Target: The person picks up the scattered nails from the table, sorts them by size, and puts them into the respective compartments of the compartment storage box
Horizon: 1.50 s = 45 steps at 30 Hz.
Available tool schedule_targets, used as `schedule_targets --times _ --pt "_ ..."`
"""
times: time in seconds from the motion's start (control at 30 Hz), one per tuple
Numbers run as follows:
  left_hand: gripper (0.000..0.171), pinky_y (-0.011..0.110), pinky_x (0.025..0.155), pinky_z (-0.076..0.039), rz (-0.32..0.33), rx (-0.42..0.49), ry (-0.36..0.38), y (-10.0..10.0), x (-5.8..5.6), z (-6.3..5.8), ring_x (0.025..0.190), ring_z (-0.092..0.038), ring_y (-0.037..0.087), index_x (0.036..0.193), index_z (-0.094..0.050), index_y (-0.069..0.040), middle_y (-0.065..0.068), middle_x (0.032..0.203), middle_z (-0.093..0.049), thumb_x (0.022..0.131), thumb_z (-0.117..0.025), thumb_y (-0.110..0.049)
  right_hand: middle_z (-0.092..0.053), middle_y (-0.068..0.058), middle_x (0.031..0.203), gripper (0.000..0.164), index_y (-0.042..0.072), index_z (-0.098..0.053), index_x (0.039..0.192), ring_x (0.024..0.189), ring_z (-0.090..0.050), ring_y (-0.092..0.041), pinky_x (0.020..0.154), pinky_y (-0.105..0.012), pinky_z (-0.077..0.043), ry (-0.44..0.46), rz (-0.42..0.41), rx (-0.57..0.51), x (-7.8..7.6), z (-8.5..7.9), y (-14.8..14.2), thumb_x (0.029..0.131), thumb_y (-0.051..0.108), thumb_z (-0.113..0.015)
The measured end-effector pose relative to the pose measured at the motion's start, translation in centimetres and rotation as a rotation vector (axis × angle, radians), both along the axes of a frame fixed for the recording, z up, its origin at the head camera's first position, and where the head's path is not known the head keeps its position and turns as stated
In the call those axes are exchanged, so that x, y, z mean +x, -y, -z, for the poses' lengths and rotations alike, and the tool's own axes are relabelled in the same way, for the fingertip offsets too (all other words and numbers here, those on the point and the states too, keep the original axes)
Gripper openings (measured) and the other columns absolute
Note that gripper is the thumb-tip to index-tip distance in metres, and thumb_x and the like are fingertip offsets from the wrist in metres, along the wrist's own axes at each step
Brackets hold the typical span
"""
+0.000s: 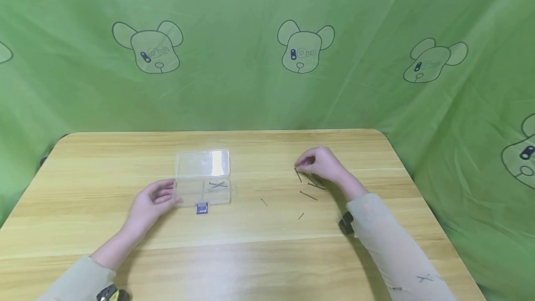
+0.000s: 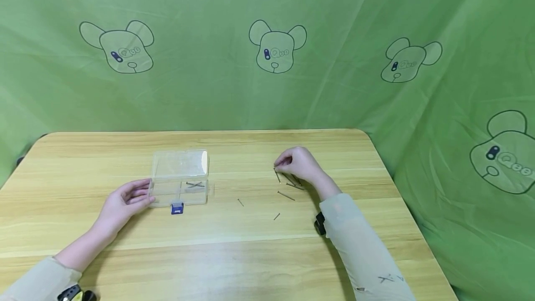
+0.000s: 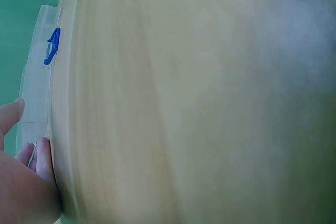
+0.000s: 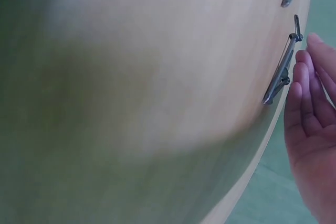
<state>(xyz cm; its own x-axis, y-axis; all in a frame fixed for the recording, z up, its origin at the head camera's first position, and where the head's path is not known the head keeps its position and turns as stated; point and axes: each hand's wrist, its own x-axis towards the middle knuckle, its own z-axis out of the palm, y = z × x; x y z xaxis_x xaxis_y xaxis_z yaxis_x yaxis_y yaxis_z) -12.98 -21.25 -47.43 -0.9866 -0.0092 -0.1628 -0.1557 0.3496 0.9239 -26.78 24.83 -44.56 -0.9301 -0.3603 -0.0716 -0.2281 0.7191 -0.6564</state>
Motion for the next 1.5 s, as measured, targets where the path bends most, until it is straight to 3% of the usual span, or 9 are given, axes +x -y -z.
schedule_targets --times 0.27,0.47,0.7,0.87,0.97,1.03,1.13,1.27,1.5 --pt "0.066 0.001 0.092 -0.051 0.0 0.002 -0.004 0.0 0.0 0.0 0.134 -0.06 0.045 0.154 -0.044 0.008 0.033 0.15 -0.056 0.098 -0.075 -0.01 -0.081 -0.009 0.092 0.011 0.005 -0.083 0.097 0.079 -0.068 -0.012 0.075 -0.023 -0.059 0.007 -0.016 0.052 -0.2 0.4 0.0 0.087 0.01 -0.087" --pt "0.067 0.002 0.092 -0.052 -0.006 -0.007 0.005 0.1 0.0 -0.1 0.128 -0.065 0.031 0.154 -0.044 0.007 0.032 0.149 -0.057 0.098 -0.076 -0.012 -0.081 -0.007 0.09 0.011 0.006 -0.083 0.096 0.077 -0.068 -0.01 0.075 -0.023 -0.059 0.01 -0.043 0.052 -0.2 0.4 0.2 0.087 0.011 -0.088" --pt "0.067 0.001 0.092 -0.052 -0.007 -0.01 0.007 0.0 0.0 -0.2 0.131 -0.063 0.037 0.155 -0.044 0.006 0.032 0.15 -0.057 0.099 -0.075 -0.012 -0.079 -0.005 0.086 0.012 0.007 -0.083 0.094 0.077 -0.067 -0.012 0.077 -0.028 -0.059 0.038 -0.065 0.067 0.0 0.0 0.8 0.086 0.013 -0.088" --pt "0.067 0.001 0.093 -0.051 -0.004 -0.009 0.001 0.0 -0.1 -0.3 0.118 -0.067 0.009 0.155 -0.044 0.006 0.031 0.151 -0.056 0.099 -0.075 -0.012 -0.079 -0.004 0.086 0.009 0.008 -0.083 0.094 0.077 -0.067 -0.011 0.076 -0.026 -0.059 0.043 -0.091 0.078 -0.1 0.0 1.3 0.086 0.01 -0.087" --pt "0.066 0.001 0.093 -0.051 -0.004 -0.004 0.0 0.1 -0.1 -0.4 0.106 -0.061 -0.011 0.154 -0.044 0.006 0.031 0.151 -0.056 0.099 -0.075 -0.012 -0.08 -0.004 0.086 0.007 0.007 -0.083 0.093 0.077 -0.067 -0.01 0.075 -0.024 -0.06 0.034 -0.109 0.074 -0.1 0.0 1.5 0.086 0.007 -0.086" --pt "0.066 0.001 0.093 -0.051 -0.003 0.0 -0.001 0.1 -0.1 -0.4 0.103 -0.057 -0.016 0.155 -0.044 0.007 0.031 0.152 -0.055 0.099 -0.075 -0.012 -0.08 -0.005 0.086 0.007 0.006 -0.083 0.093 0.076 -0.067 -0.01 0.074 -0.023 -0.059 0.025 -0.12 0.074 0.0 0.0 1.6 0.087 0.006 -0.085" --pt "0.066 0.001 0.093 -0.051 -0.002 -0.002 -0.001 0.1 -0.1 -0.3 0.108 -0.06 -0.01 0.155 -0.045 0.006 0.031 0.152 -0.055 0.099 -0.075 -0.012 -0.08 -0.007 0.085 0.005 0.005 -0.083 0.092 0.076 -0.066 -0.009 0.073 -0.022 -0.059 0.008 -0.139 0.071 0.0 0.1 1.6 0.087 0.004 -0.083" --pt "0.066 0.001 0.093 -0.052 0.0 -0.012 0.0 0.1 -0.1 -0.1 0.121 -0.067 0.013 0.154 -0.045 0.006 0.031 0.152 -0.055 0.099 -0.075 -0.012 -0.079 -0.007 0.084 0.005 0.005 -0.083 0.091 0.074 -0.065 -0.009 0.071 -0.022 -0.058 -0.007 -0.148 0.071 0.0 0.2 1.6 0.087 0.002 -0.082" --pt "0.066 0.001 0.092 -0.051 -0.004 -0.011 0.007 -0.1 0.0 0.0 0.134 -0.06 0.043 0.154 -0.044 0.007 0.032 0.151 -0.056 0.099 -0.074 -0.011 -0.077 -0.004 0.082 0.006 0.007 -0.082 0.091 0.075 -0.064 -0.011 0.072 -0.022 -0.057 0.008 -0.136 0.067 0.1 0.0 2.0 0.086 0.004 -0.082"
